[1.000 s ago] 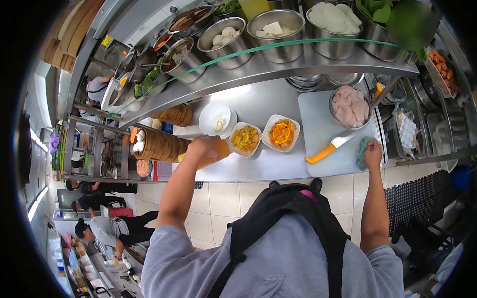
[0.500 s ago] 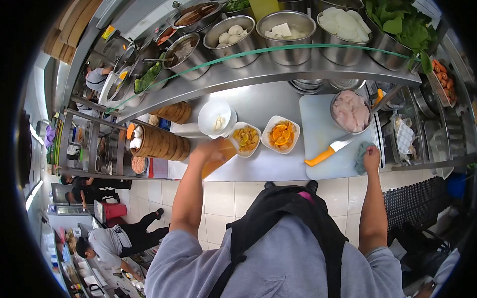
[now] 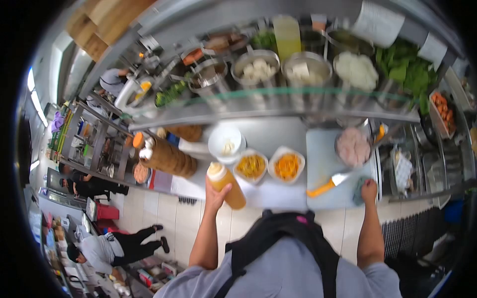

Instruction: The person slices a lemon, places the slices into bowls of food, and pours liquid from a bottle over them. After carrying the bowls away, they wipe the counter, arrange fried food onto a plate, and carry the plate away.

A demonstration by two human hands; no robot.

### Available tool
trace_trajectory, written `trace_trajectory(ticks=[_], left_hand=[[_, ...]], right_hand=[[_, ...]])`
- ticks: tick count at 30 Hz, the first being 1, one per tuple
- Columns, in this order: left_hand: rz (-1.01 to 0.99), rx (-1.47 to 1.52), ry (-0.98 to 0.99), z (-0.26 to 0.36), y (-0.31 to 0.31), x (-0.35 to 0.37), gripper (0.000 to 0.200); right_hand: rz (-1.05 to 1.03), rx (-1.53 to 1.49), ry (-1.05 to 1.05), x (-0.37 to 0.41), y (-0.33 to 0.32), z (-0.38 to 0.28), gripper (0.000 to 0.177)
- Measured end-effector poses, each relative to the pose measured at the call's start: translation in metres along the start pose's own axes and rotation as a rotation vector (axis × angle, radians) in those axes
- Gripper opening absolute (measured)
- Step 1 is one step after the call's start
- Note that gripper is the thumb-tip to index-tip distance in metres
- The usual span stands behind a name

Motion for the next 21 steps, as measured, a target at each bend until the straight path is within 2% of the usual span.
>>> trace_trajectory(ticks=[2,5,6,7,9,12,15,17,19,21], left_hand=[[0.013,0.083,0.152,0.062,-0.019,-0.017,0.079],[0.048,0.122,0.346,0.186,-0.068,-0.036,0.076],[0.117,0.222,0.448,0.242,-0.080,-0.040,0.072],[0.066,0.156,0.558,0.322,-0.080,-0.047,0.067],[0.152,0.146,0.687,0.432,-0.082,-0.053,0.061],[-0.013,0.218,0.871,0.547,-0.082,-0.097,0.045],[-0.204,0.266,1.001,0.621,-0.037,-0.134,0.034],[-0.164,0.176,0.953,0.642,0.013,-0.148,0.052],[-0.055,0.076,0.957,0.655,0.049,-0.167,0.053],[0.003,-0.029,0.822,0.655,0.082,-0.182,0.058]], right_hand=[[-0.025,0.016,0.053,-0.002,0.001,-0.003,0.028],[0.053,0.004,0.070,0.000,-0.002,-0.006,0.023],[0.072,-0.007,0.060,-0.002,-0.006,-0.010,0.023],[0.077,0.004,0.080,-0.001,-0.008,-0.012,0.020],[0.084,0.008,0.100,0.001,-0.006,-0.010,0.018],[0.091,-0.006,0.155,-0.004,0.004,0.006,0.013],[0.100,-0.059,0.129,0.005,0.001,0.000,0.009],[0.135,-0.083,0.118,0.008,-0.004,-0.005,0.005],[0.129,-0.101,0.143,0.009,-0.004,-0.004,0.003],[0.135,-0.125,0.086,0.006,0.001,0.000,0.004]])
Point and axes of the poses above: each hand's wrist, its own x-axis away from the middle knuckle, its own y-axis out of the palm, z = x × y, the point moved 9 cm from there along -x, towards the middle knuckle, and after that the axes turned 12 degrees about -z, right-handed, at the moved point
